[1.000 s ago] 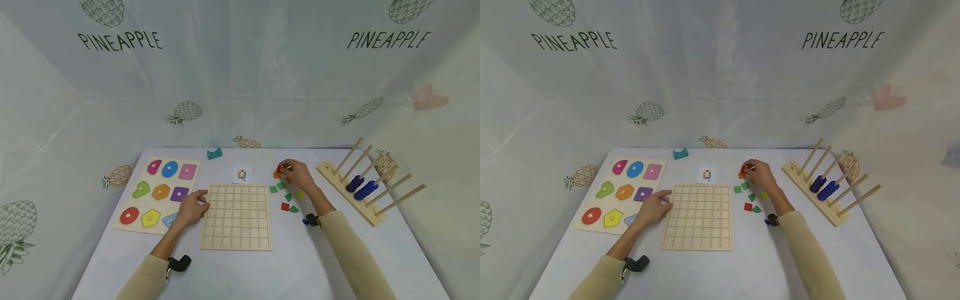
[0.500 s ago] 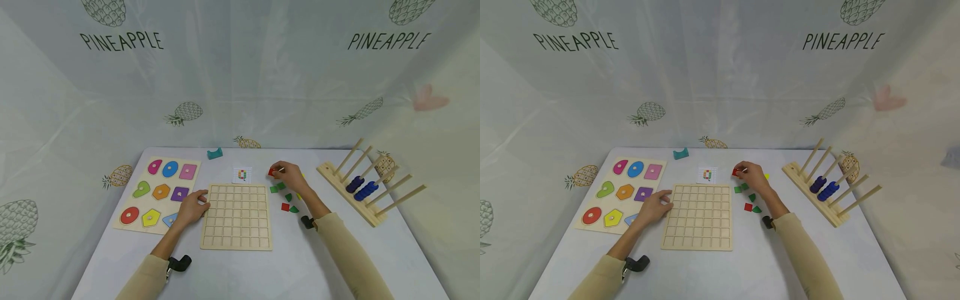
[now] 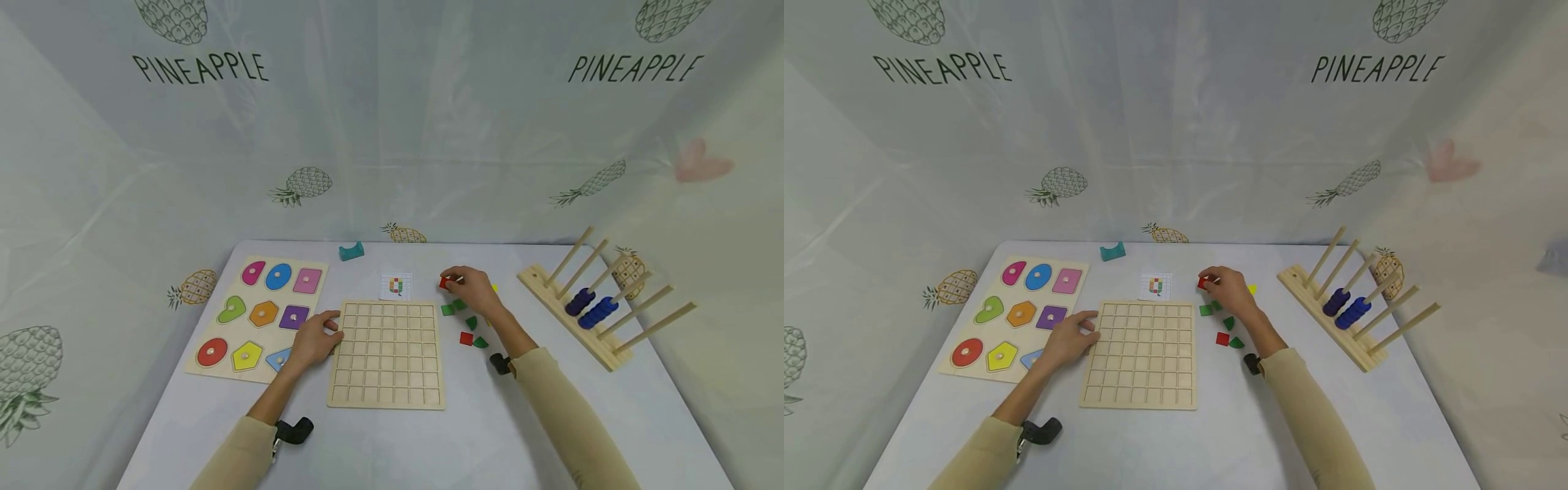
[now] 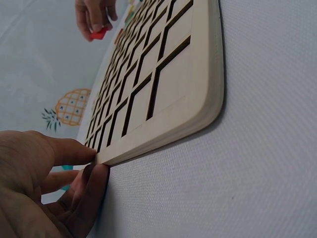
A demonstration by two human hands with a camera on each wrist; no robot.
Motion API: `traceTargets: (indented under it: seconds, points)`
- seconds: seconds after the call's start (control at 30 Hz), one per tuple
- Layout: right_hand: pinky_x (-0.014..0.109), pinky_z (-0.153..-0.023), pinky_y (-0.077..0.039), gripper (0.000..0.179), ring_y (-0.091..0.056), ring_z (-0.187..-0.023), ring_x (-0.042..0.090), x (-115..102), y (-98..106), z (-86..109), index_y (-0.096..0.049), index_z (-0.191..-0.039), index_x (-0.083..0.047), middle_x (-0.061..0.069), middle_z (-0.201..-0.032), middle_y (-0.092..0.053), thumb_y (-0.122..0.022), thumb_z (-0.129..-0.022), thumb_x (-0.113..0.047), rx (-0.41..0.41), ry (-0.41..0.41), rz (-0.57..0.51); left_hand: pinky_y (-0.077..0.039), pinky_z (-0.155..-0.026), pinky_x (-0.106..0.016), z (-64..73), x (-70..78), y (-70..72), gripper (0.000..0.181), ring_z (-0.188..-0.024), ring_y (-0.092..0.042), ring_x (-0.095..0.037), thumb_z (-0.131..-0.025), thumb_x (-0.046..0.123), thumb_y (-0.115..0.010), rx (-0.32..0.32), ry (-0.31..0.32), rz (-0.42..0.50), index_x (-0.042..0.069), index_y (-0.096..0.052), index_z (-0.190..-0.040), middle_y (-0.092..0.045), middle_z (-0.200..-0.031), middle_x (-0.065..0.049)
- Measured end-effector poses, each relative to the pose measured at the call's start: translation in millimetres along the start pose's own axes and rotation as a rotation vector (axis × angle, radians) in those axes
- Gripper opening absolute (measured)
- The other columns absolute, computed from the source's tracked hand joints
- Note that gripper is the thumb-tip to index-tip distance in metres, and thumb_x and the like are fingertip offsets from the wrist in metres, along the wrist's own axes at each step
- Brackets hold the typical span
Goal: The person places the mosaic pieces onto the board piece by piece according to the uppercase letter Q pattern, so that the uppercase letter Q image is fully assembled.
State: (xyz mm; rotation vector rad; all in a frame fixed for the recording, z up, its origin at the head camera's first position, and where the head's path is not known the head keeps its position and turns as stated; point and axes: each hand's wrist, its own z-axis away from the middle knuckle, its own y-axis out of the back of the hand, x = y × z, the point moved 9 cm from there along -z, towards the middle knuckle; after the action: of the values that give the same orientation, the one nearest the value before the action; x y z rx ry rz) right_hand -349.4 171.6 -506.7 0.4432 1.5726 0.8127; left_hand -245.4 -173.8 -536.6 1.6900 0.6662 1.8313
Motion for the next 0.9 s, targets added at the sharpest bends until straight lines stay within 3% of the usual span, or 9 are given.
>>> traceTargets:
  seconds: [0.23, 0.4, 0.53, 0.73, 0.9]
  points:
    - [0.034, -0.075, -0.050, 0.023, -0.061, -0.091, 0.024, 20, 0, -1.5, -0.072, -0.117, -0.011, 0.010, -0.107, -0.070, -0.061, -0.099, -0.018, -0.026, -0.086, 0.063, -0.040, -0.058, -0.027, -0.9, 0.4, -0.7, 0.051, -0.053, -0.056, -0.009, -0.086, 0.012, -0.075, 0.001, 0.002, -0.012, 0.002, -0.062, -0.134, -0.068, -0.095, -0.007]
    - [0.033, -0.077, -0.047, 0.021, -0.058, -0.090, 0.022, 19, -10, -2.4, -0.072, -0.116, -0.011, 0.006, -0.101, -0.069, -0.065, -0.098, -0.019, -0.093, -0.060, 0.053, -0.040, -0.056, -0.026, -1.3, -1.3, -1.0, 0.050, -0.053, -0.056, -0.009, -0.087, 0.012, -0.075, 0.000, 0.013, -0.014, 0.003, -0.062, -0.135, -0.067, -0.094, -0.006]
    - [0.034, -0.077, -0.048, 0.015, -0.057, -0.089, 0.023, 16, -14, -3.5, -0.071, -0.109, -0.011, 0.005, -0.096, -0.067, -0.069, -0.096, -0.019, -0.094, -0.039, 0.051, -0.040, -0.057, -0.027, -1.8, -1.4, 0.0, 0.050, -0.054, -0.056, -0.009, -0.087, 0.012, -0.074, 0.002, 0.014, -0.019, 0.003, -0.062, -0.135, -0.067, -0.094, -0.006]
    - [0.037, -0.078, -0.048, 0.011, -0.056, -0.089, 0.023, 14, -7, 1.1, -0.074, -0.101, -0.012, 0.006, -0.098, -0.064, -0.070, -0.095, -0.020, -0.084, -0.023, 0.108, -0.041, -0.057, -0.028, -2.0, -0.8, -1.4, 0.050, -0.053, -0.056, -0.009, -0.087, 0.013, -0.074, -0.005, 0.011, -0.009, 0.002, -0.062, -0.134, -0.067, -0.094, -0.006]
    - [0.034, -0.075, -0.047, 0.012, -0.055, -0.086, 0.022, 18, 2, 11.9, -0.069, -0.098, -0.011, 0.004, -0.092, -0.064, -0.071, -0.094, -0.022, -0.156, -0.043, 0.142, -0.041, -0.057, -0.028, -1.4, 0.5, -0.7, 0.051, -0.056, -0.055, -0.009, -0.087, 0.013, -0.074, -0.002, 0.006, -0.015, 0.002, -0.061, -0.134, -0.067, -0.093, -0.007]
